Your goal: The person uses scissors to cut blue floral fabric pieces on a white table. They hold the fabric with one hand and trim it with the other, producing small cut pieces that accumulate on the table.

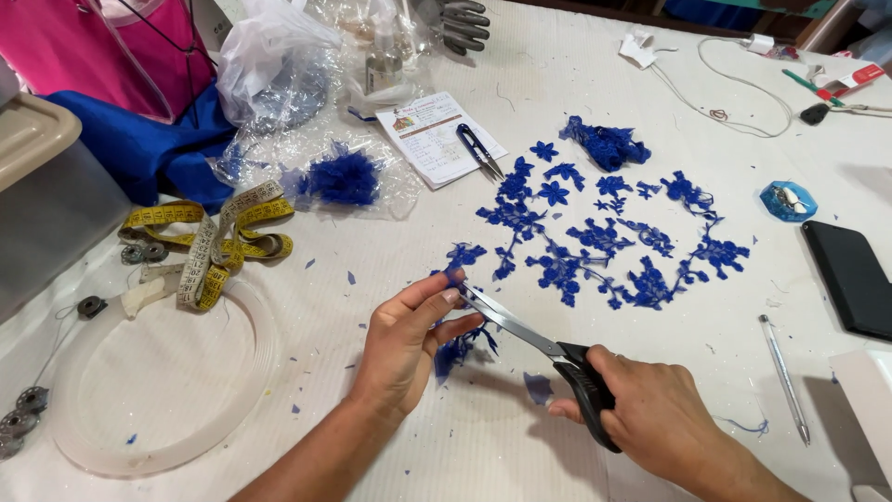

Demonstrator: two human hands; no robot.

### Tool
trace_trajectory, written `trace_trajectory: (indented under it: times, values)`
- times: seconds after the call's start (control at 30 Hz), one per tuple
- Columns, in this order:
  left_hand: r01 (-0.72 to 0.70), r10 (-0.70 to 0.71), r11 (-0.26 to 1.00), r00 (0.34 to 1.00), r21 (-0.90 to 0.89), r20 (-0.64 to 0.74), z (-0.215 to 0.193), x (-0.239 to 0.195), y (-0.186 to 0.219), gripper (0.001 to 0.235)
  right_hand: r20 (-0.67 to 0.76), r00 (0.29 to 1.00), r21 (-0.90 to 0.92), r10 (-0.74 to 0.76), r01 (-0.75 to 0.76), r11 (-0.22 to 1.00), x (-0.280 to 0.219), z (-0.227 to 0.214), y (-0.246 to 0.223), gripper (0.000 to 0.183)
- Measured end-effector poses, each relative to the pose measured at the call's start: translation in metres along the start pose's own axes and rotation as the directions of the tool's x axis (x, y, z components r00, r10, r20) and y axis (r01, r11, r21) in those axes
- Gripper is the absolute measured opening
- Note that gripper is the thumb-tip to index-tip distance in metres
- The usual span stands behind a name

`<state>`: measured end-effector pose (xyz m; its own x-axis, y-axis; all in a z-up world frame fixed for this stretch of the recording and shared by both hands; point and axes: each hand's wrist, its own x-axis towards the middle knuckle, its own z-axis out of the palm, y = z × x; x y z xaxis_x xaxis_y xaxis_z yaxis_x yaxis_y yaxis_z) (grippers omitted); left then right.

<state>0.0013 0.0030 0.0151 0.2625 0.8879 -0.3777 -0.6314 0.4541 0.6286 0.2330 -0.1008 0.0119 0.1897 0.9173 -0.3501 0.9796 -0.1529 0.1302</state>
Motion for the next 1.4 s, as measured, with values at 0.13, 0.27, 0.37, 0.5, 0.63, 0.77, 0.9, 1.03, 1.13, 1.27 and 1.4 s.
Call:
trace_trajectory:
  times: [0.13, 0.27, 0.37, 0.5, 0.63, 0.77, 0.9, 1.03, 1.13, 1.27, 1.4]
  values:
    - [0.009, -0.009, 1.000, 1.000, 0.020, 0.002, 0.003, -0.004, 0.003, 0.034, -0.005, 1.000, -0.009, 0.004, -0.004, 1.000, 0.000, 0.003, 0.002, 0.061]
    - [-0.004, 0.004, 1.000, 1.000, 0.028, 0.008, -0.002, 0.001, -0.002, 0.029, -0.002, 1.000, -0.015, 0.002, -0.002, 1.000, -0.001, 0.002, 0.001, 0.061]
    - [-0.009, 0.008, 1.000, 1.000, 0.023, 0.011, -0.002, 0.002, -0.004, 0.028, 0.027, 0.999, -0.020, 0.017, -0.017, 1.000, -0.001, -0.001, -0.001, 0.062]
    - [0.022, -0.021, 0.999, 0.999, 0.043, -0.028, -0.001, -0.001, -0.005, 0.035, 0.010, 1.000, -0.033, 0.015, -0.015, 0.999, 0.000, 0.001, -0.001, 0.063]
    - [0.036, -0.035, 0.999, 0.999, 0.028, -0.041, 0.000, -0.003, -0.008, 0.038, 0.024, 1.000, -0.037, 0.012, -0.011, 0.999, 0.001, 0.003, -0.004, 0.063]
    - [0.069, -0.067, 0.997, 0.994, 0.020, -0.085, 0.003, -0.005, -0.007, 0.041, 0.020, 1.000, 0.015, -0.004, 0.004, 1.000, 0.002, 0.005, -0.006, 0.062]
    - [0.066, -0.065, 0.998, 0.995, 0.013, -0.070, 0.001, -0.006, -0.008, 0.044, 0.043, 0.998, 0.065, -0.046, 0.043, 0.997, 0.005, 0.010, -0.006, 0.059]
    - [0.084, -0.085, 0.996, 0.991, -0.014, -0.099, 0.004, -0.008, -0.006, 0.044, 0.140, 0.987, 0.167, -0.076, 0.052, 0.985, 0.000, -0.006, -0.013, 0.050]
    - [0.086, -0.088, 0.996, 0.992, -0.016, -0.094, 0.004, -0.007, -0.007, 0.043, 0.208, 0.974, 0.260, -0.095, 0.039, 0.965, -0.004, -0.015, -0.017, 0.045]
    - [0.074, -0.078, 0.996, 0.992, -0.040, -0.096, 0.000, -0.003, -0.011, 0.048, 0.207, 0.972, 0.380, -0.111, 0.025, 0.925, -0.004, -0.016, -0.018, 0.042]
    - [0.075, -0.077, 0.997, 0.992, -0.025, -0.096, 0.000, -0.004, -0.011, 0.049, 0.156, 0.977, 0.421, -0.143, 0.065, 0.905, -0.001, -0.006, -0.013, 0.040]
